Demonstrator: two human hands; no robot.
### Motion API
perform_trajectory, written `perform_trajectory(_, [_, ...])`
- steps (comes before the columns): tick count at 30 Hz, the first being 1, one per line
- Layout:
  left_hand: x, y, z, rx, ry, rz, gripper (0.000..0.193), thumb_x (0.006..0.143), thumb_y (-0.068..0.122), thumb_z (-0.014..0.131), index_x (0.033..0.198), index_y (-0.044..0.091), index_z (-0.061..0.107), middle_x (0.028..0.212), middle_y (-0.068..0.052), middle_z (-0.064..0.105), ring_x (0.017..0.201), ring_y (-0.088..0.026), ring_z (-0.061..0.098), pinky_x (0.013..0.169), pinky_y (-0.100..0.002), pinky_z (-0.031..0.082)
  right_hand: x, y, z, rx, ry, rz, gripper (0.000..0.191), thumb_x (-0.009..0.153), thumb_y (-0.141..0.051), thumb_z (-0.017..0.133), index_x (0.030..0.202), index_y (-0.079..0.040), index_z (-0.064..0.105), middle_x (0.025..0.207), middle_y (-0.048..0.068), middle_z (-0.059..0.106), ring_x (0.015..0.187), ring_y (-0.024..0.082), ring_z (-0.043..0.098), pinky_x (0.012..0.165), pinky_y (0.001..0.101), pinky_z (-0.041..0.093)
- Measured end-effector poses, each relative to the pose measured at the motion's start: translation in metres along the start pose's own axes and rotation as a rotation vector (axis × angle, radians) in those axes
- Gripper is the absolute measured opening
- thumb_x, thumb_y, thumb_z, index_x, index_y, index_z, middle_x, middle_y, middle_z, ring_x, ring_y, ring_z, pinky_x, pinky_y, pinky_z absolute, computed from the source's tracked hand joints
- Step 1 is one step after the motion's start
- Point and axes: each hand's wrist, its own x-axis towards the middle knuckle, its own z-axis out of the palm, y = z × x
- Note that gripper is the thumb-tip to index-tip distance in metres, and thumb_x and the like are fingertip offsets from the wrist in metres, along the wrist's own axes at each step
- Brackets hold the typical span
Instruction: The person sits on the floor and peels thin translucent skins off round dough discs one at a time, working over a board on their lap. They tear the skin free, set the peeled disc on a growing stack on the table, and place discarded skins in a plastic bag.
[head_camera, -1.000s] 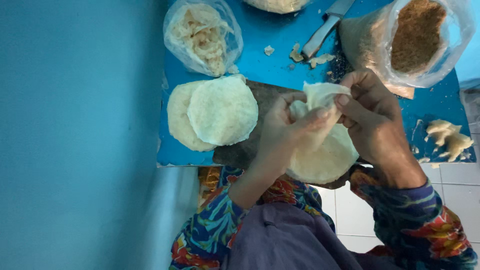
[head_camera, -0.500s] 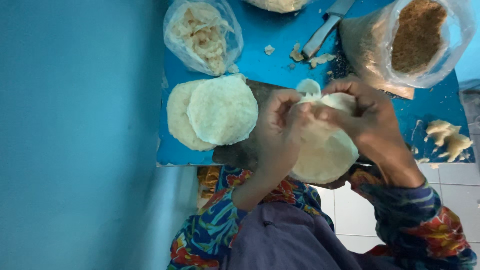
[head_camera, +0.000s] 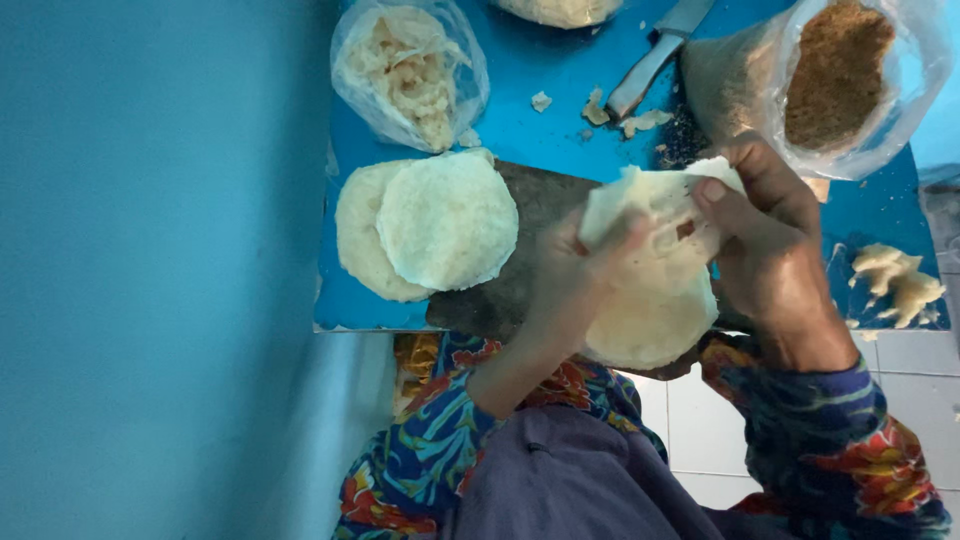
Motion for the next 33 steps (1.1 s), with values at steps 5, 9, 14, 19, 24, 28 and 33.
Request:
perform_trajectory(5, [-0.002, -0.001, -0.004, -0.246, 0.045, 0.185, 0.026, 0.104, 0.019, 0.067, 0.123, 0.000, 0.065, 0.111, -0.005, 0.072, 0.097, -0.011, 0.068, 0.086, -0.028, 0.056, 0.001, -0.009, -0.001, 0.080, 0.018, 0.008, 0.020, 0.108, -0.007, 0.059, 0.127, -0.002, 0.058, 0.104, 0.008, 0.068, 0.095, 0.018, 0.067, 0.089, 0.0347, 0.056])
perform_trajectory(9, [-0.002, -0.006, 0.002, -0.223, 0.060, 0.226, 0.025, 0.106, 0.016, 0.066, 0.123, -0.002, 0.064, 0.115, -0.006, 0.072, 0.102, -0.010, 0.068, 0.090, -0.028, 0.055, -0.001, -0.004, 0.003, -0.094, -0.016, 0.087, 0.031, 0.098, -0.014, 0.063, 0.127, -0.003, 0.059, 0.105, 0.001, 0.071, 0.094, 0.012, 0.069, 0.084, 0.0284, 0.055])
perform_trajectory(14, [-0.003, -0.005, 0.002, -0.125, 0.084, 0.231, 0.026, 0.106, 0.016, 0.065, 0.122, -0.004, 0.063, 0.111, -0.009, 0.074, 0.099, -0.013, 0.070, 0.086, -0.028, 0.057, 0.001, 0.001, 0.000, -0.505, -0.010, 0.009, 0.025, 0.097, -0.011, 0.074, 0.118, 0.002, 0.068, 0.105, 0.007, 0.072, 0.090, 0.013, 0.064, 0.077, 0.0299, 0.051])
perform_trajectory(19, [-0.004, 0.003, 0.002, -0.151, 0.041, 0.224, 0.028, 0.106, 0.018, 0.064, 0.125, -0.003, 0.061, 0.112, -0.008, 0.073, 0.097, -0.012, 0.070, 0.084, -0.027, 0.057, 0.002, 0.002, 0.001, -0.157, 0.028, -0.015, 0.021, 0.100, -0.005, 0.071, 0.120, -0.001, 0.064, 0.110, 0.003, 0.073, 0.097, 0.010, 0.068, 0.086, 0.0270, 0.056])
perform_trajectory(24, [-0.006, 0.005, 0.001, 0.123, -0.031, 0.218, 0.041, 0.092, 0.018, 0.075, 0.124, -0.001, 0.059, 0.109, -0.008, 0.069, 0.094, -0.010, 0.068, 0.079, -0.028, 0.058, -0.005, -0.003, 0.008, -0.517, 0.014, -0.035, 0.017, 0.103, -0.002, 0.066, 0.119, 0.001, 0.064, 0.102, 0.006, 0.073, 0.088, 0.010, 0.067, 0.079, 0.0261, 0.053])
perform_trajectory(28, [-0.001, -0.005, -0.007, 0.191, 0.036, 0.266, 0.028, 0.101, 0.020, 0.074, 0.119, 0.000, 0.068, 0.106, -0.007, 0.073, 0.092, -0.009, 0.068, 0.078, -0.027, 0.057, -0.005, -0.008, 0.007, -0.657, 0.045, -0.011, 0.024, 0.097, -0.001, 0.065, 0.121, -0.002, 0.062, 0.099, 0.005, 0.074, 0.083, 0.012, 0.071, 0.071, 0.0266, 0.055])
perform_trajectory(33, [0.004, -0.019, -0.012, -0.015, -0.018, 0.383, 0.015, 0.109, 0.010, 0.073, 0.109, 0.001, 0.062, 0.106, -0.004, 0.062, 0.097, -0.007, 0.058, 0.091, -0.024, 0.053, -0.004, -0.010, 0.002, -0.328, 0.000, -0.051, 0.006, 0.107, 0.002, 0.061, 0.113, 0.001, 0.061, 0.100, 0.007, 0.068, 0.094, 0.013, 0.064, 0.083, 0.0259, 0.052])
